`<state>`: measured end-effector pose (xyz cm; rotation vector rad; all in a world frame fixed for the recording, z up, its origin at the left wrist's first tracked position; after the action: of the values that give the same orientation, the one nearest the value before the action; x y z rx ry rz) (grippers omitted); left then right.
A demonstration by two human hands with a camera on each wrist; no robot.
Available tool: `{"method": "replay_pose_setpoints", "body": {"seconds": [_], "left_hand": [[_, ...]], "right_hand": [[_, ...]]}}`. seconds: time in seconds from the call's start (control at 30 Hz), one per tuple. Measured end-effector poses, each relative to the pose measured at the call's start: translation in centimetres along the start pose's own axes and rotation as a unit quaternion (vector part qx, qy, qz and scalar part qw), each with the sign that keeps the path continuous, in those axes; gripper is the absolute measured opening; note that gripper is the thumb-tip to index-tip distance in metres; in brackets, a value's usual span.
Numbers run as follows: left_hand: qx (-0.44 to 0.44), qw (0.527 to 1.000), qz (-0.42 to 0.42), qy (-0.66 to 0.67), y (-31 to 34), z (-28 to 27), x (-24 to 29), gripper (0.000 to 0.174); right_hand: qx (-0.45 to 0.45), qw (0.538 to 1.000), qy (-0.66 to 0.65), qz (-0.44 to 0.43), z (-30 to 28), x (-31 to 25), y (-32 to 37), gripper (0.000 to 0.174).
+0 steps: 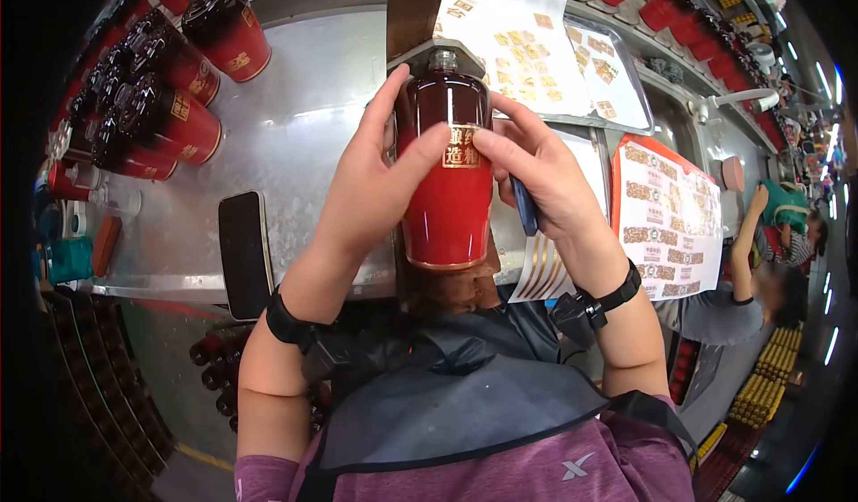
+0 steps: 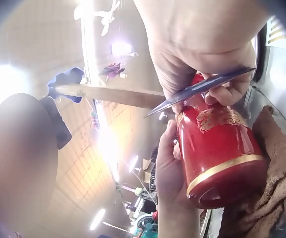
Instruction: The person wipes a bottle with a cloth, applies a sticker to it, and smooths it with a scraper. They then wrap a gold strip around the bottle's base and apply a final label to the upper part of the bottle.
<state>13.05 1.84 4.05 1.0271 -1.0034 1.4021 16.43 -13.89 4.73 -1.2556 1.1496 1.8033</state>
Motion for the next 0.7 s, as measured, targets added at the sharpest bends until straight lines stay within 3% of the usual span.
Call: {"method": "replay_pose_setpoints", "body": {"seconds": [0.27,0.43,0.53,0.7], "left_hand": [[0.005,0.999,-0.034,0.006,-0.39,-0.05,-0.37,0.068],[0.007,0.993,-0.059,0.098,0.02,-0.16,-0.52,0.072],[-0.004,0.999,-0.033,0.021,0.34,0.01,-0.33,0.074],[-0.023,0.999,-0.043,0.024,0.39,-0.19,-0.56,0.076]], "right_hand": [[0.004,1.000,0.014,-0.011,0.21,0.20,-0.61,0.071],[0.002,1.000,-0.017,-0.005,-0.01,0.17,-0.27,0.072],[-0.015,1.000,0.008,-0.007,0.24,-0.26,0.01,0.073],[-0.007,1.000,0.013,-0.001,0.25,-0.15,-0.07,0.076]]}}
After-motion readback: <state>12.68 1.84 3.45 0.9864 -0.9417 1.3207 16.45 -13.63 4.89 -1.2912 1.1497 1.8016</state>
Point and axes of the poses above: each hand's wrist, its own y-axis away from the middle knuckle, its own z-axis out of the palm, x = y × z, the point moved 7 cm from there along -y, towards the middle knuckle, and after that the axes turned 1 degree about -z, right-handed, at the moved point
